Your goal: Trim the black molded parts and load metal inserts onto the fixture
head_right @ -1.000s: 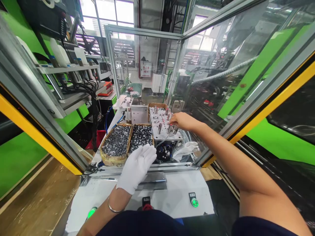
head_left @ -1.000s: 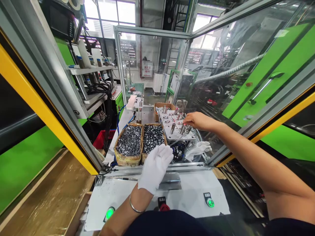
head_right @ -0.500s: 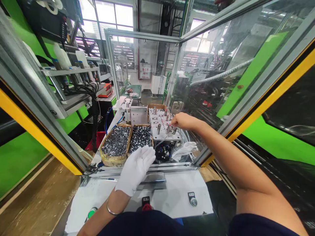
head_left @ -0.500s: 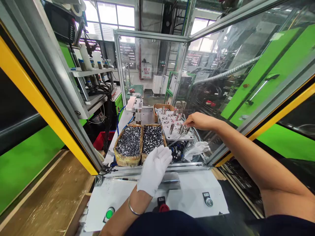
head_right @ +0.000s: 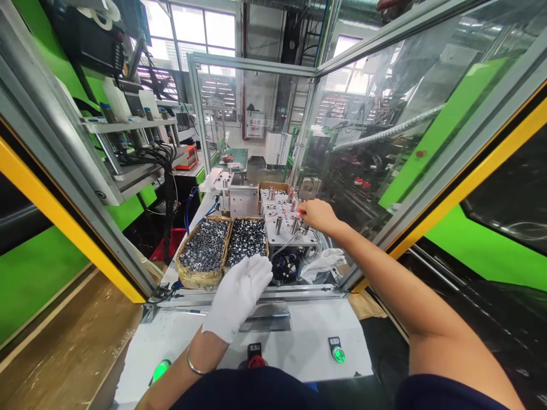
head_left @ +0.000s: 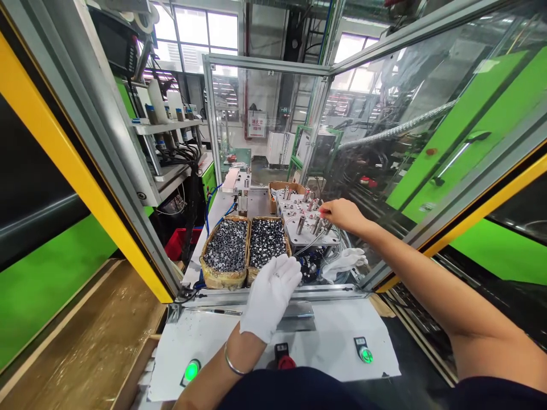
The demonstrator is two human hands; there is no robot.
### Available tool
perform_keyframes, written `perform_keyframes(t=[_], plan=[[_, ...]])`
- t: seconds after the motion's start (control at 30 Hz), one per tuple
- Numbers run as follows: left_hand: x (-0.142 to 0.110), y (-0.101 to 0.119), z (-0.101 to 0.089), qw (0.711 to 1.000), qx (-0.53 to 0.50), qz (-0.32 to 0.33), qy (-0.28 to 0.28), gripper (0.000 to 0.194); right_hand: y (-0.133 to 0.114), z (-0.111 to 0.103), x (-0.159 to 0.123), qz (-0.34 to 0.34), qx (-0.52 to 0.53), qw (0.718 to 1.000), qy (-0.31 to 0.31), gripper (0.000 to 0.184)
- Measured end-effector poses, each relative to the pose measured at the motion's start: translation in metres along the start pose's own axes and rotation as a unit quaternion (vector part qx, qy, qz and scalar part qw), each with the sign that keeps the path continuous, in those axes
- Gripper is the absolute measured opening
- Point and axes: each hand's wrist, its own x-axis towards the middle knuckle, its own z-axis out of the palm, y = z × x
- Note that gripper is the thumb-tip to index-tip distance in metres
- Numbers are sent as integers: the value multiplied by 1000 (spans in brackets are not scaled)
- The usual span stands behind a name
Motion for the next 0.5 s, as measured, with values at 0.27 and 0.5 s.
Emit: perform_keyframes(t=[0.27, 0.5], plan=[[1, 1, 3, 1000, 1, -5, 11, 24, 12, 1, -4, -42, 8, 999, -19, 32], [4, -5, 0, 1000, 12, 10, 4, 23, 19, 5, 33, 21, 122, 988, 89, 34]])
